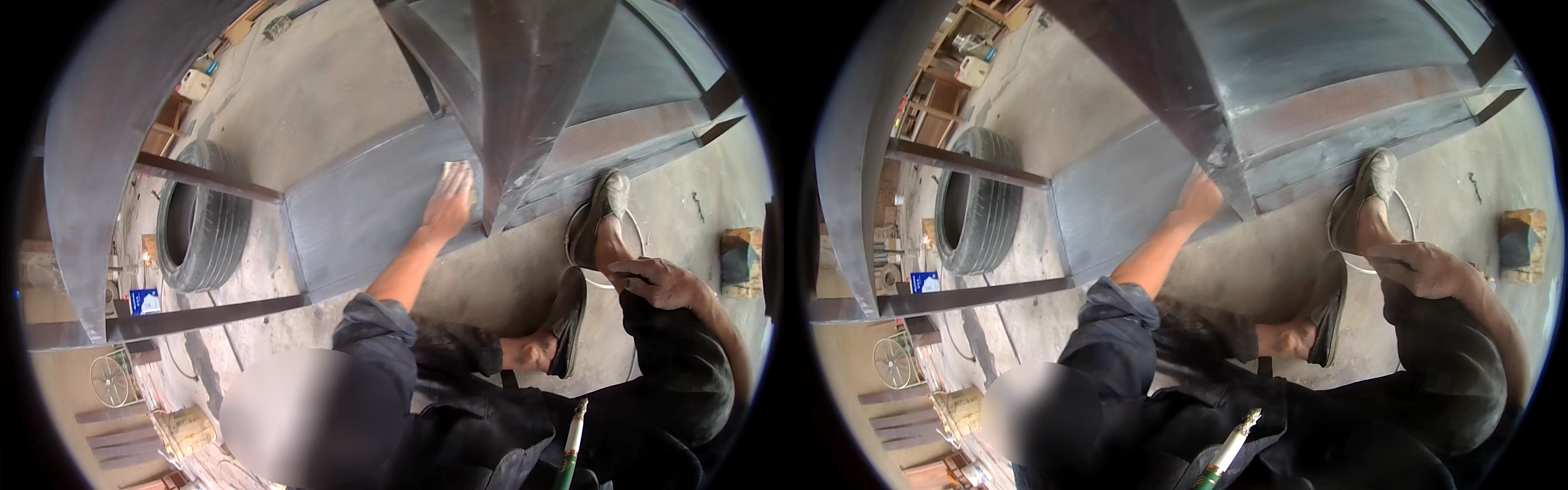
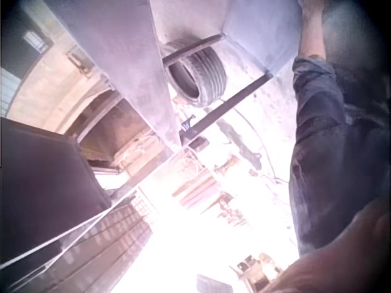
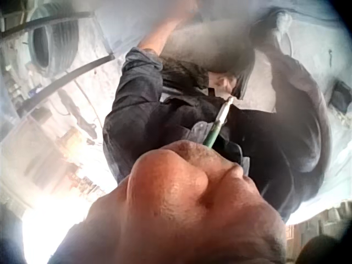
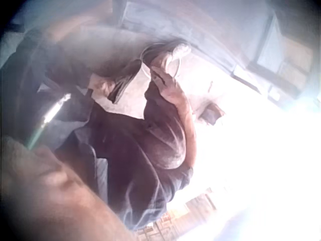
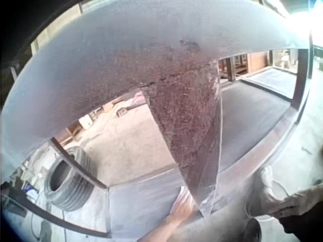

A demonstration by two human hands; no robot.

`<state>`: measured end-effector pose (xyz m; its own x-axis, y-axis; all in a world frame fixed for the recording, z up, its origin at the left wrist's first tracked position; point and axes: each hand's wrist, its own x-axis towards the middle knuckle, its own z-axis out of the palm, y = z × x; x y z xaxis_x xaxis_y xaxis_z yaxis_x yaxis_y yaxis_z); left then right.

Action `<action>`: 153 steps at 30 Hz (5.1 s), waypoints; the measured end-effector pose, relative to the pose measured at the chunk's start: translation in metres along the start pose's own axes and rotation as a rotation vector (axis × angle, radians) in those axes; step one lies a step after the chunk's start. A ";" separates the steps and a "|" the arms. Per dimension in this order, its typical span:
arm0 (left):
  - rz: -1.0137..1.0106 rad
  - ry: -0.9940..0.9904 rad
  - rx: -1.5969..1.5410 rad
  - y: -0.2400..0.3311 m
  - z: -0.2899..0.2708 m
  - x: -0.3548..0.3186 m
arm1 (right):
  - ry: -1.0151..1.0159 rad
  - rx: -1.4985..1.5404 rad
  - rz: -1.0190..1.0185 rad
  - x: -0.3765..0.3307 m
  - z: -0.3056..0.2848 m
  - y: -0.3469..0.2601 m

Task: The person sits on the floor and sands the surface of a metal frame using a sanding block. They work on the flat panels and edges of the structure, moving the block back and forth to smooth the metal.

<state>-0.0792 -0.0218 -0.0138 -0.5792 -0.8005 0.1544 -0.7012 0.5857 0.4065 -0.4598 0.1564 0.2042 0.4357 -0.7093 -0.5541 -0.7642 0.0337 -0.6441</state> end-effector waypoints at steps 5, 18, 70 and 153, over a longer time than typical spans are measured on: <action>-0.527 0.242 0.169 -0.145 -0.063 -0.154 | 0.087 0.146 -0.025 -0.019 0.000 0.012; -0.702 0.245 0.203 -0.148 -0.035 -0.144 | 0.049 0.039 -0.037 -0.017 -0.003 -0.006; -1.576 0.508 0.517 -0.124 -0.091 -0.604 | 0.399 -0.694 -0.662 0.340 0.214 -0.150; -1.599 0.439 0.482 -0.110 -0.107 -0.616 | 0.698 -1.073 -0.212 0.554 0.125 -0.184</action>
<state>0.3990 0.3936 -0.0570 0.8507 -0.5048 0.1466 -0.5217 -0.8449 0.1180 -0.0179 -0.1548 -0.0504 0.5043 -0.8571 0.1053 -0.8498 -0.4710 0.2365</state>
